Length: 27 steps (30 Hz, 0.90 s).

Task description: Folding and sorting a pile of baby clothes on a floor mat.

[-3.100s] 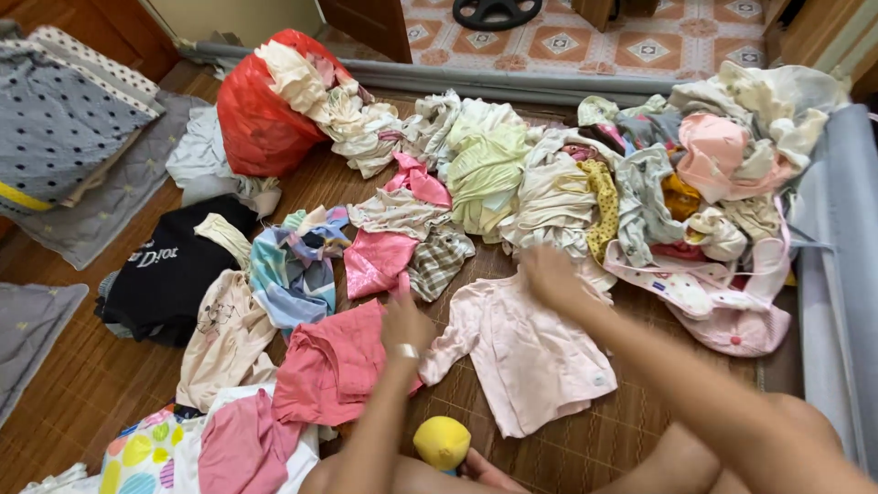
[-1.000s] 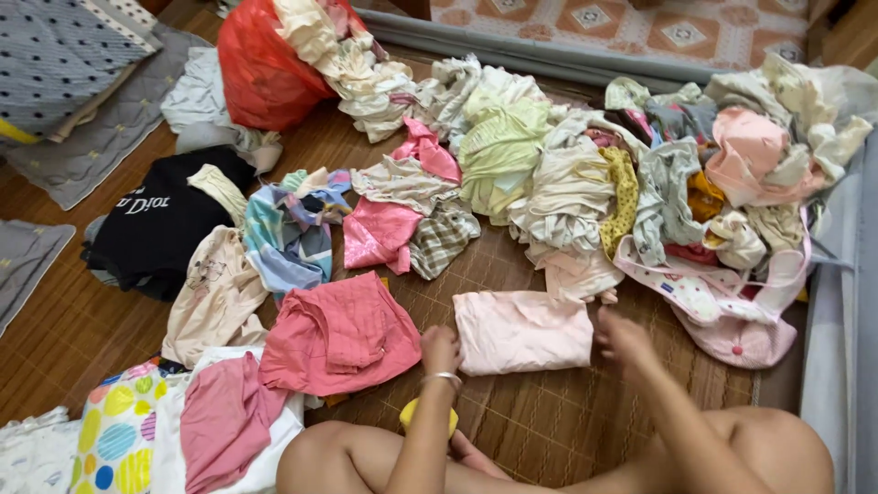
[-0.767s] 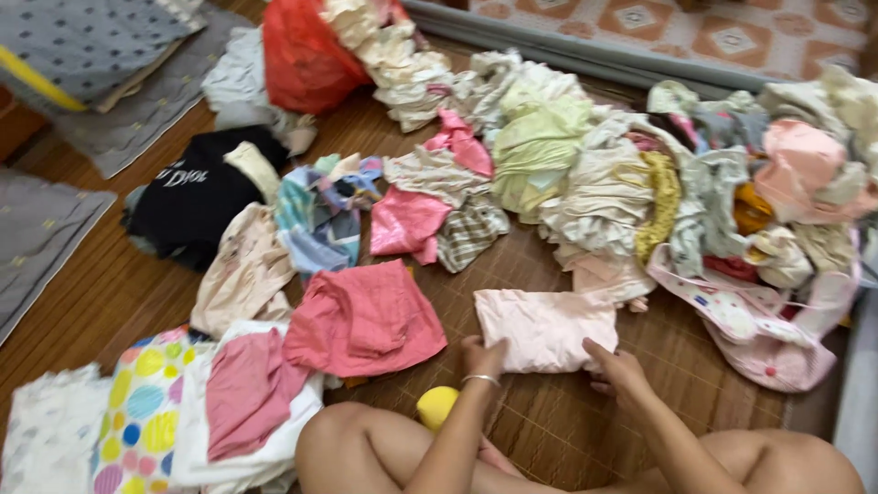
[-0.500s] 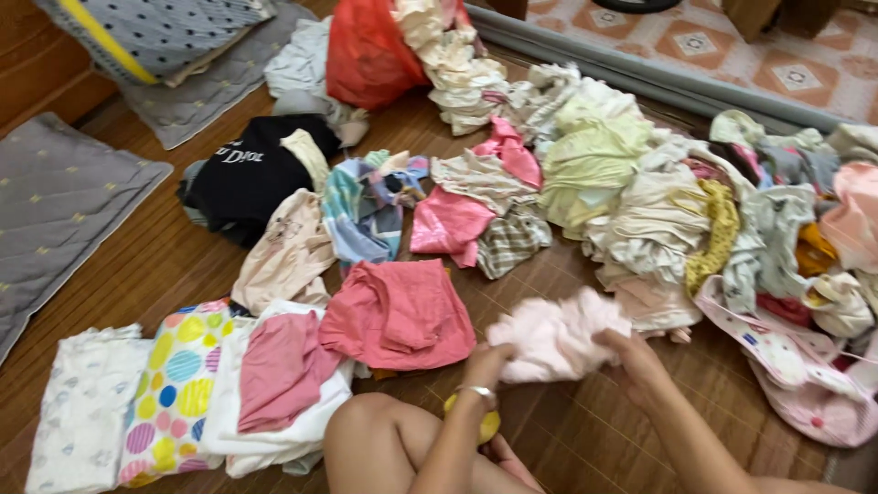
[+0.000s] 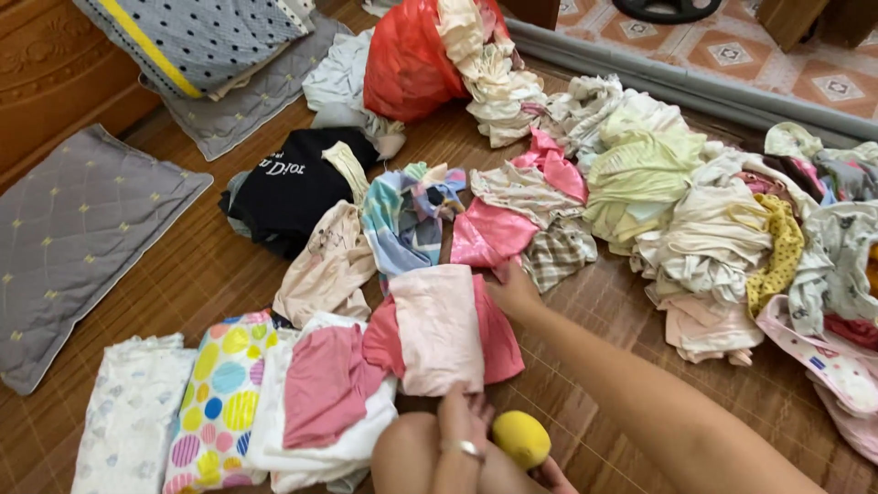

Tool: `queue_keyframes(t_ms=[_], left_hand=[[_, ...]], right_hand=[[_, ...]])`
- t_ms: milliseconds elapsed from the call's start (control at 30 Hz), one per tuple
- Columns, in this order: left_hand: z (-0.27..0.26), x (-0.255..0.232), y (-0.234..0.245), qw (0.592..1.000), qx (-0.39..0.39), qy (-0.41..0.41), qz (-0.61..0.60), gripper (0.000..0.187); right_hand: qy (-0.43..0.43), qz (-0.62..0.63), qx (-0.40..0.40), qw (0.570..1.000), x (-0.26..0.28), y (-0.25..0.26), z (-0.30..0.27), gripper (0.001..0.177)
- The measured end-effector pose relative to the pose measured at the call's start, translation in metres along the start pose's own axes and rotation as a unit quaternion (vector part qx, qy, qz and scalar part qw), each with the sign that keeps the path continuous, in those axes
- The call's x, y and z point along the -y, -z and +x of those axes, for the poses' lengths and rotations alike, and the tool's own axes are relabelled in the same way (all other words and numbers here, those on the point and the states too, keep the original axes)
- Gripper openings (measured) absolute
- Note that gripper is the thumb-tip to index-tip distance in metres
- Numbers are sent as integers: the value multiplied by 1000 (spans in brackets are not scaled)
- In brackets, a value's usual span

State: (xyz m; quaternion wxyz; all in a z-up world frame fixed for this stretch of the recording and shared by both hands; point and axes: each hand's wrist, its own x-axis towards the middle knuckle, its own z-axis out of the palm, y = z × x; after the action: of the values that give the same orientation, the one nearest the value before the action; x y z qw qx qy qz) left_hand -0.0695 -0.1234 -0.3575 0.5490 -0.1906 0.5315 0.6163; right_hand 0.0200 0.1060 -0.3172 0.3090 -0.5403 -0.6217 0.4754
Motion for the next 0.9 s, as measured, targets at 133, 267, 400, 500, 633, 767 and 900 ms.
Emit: queue_keyframes(t_ms=[133,267,400,500,633,767,900], left_hand=[[-56,-18,-23,996,38,-7,82,38],[-72,-34,-50,988,54,-53,133,38],[-24,-22,-32,993,73,-43,82,35],[33,7,7,995,73,57,-19,30],[34,25,19,983,19,180,-22,29],[36,75,28,973,36,225,29,34],[20,114,21,962,72,256,59,41]], right_hand=[[49,-286,-6,957,5,28,-16,61],[124,-542,79,827,34,51,-4,34],[168,-554,152,801,45,55,23,33],[156,-598,173,767,29,65,32,43],[125,-548,172,809,-7,95,13,55],[25,-577,174,798,-31,143,-48,51],[-59,-611,175,770,-54,182,-117,38]])
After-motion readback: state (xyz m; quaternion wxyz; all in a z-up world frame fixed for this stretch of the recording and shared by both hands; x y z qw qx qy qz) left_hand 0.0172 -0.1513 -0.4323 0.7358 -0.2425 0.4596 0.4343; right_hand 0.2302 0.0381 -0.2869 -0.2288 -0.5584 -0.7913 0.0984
